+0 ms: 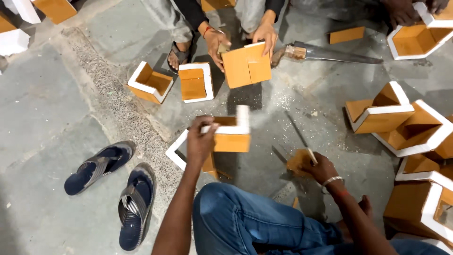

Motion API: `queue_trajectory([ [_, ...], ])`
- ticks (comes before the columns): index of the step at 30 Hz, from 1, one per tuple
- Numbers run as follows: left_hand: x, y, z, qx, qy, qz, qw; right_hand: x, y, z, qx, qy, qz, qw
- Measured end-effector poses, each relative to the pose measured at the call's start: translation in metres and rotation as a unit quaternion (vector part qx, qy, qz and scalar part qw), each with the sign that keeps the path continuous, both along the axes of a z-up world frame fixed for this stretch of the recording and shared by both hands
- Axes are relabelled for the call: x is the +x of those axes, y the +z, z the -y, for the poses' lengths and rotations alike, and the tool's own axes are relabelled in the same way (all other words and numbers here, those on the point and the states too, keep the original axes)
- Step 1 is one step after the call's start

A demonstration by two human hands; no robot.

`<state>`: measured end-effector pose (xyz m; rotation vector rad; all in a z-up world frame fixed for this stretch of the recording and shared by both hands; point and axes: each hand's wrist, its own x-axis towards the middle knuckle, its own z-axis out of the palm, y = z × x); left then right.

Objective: The person cuts and assembles cardboard and foam corner protectors for packaging.

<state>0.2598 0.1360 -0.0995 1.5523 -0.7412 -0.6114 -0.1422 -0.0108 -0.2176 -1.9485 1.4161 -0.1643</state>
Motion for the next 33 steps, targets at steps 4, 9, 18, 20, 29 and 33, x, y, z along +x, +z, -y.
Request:
queue_trajectory([
  [4, 0.038, -0.048, -0.007, 0.045, 0.022, 0.152, 0.987, -0.046, 0.027, -0.006, 0.031, -0.064, 0.056, 0.996],
  [9, 0.086, -0.107, -0.059, 0.504, 0.077, 0.323, 0.797, -0.069, 0.078, -0.018, 0.056, -0.143, 0.057, 0.986],
  [18, 0.041, -0.029, -0.042, 0.247, 0.042, 0.358, 0.9, -0.036, 0.085, -0.054, 0.263, -0.17, 0.339, 0.887],
  [20, -0.014, 0.008, -0.007, 0.181, -0.063, 0.351, 0.916, -0.017, 0.104, -0.067, 0.26, -0.183, 0.375, 0.871],
  [29, -0.242, 0.105, 0.074, 0.08, -0.479, 0.267, 0.832, -0.078, 0.17, -0.078, 0.212, -0.237, 0.483, 0.816],
  [33, -0.315, 0.108, 0.086, 0.099, -0.544, 0.188, 0.812, -0.16, 0.192, -0.099, 0.087, -0.309, 0.464, 0.826],
])
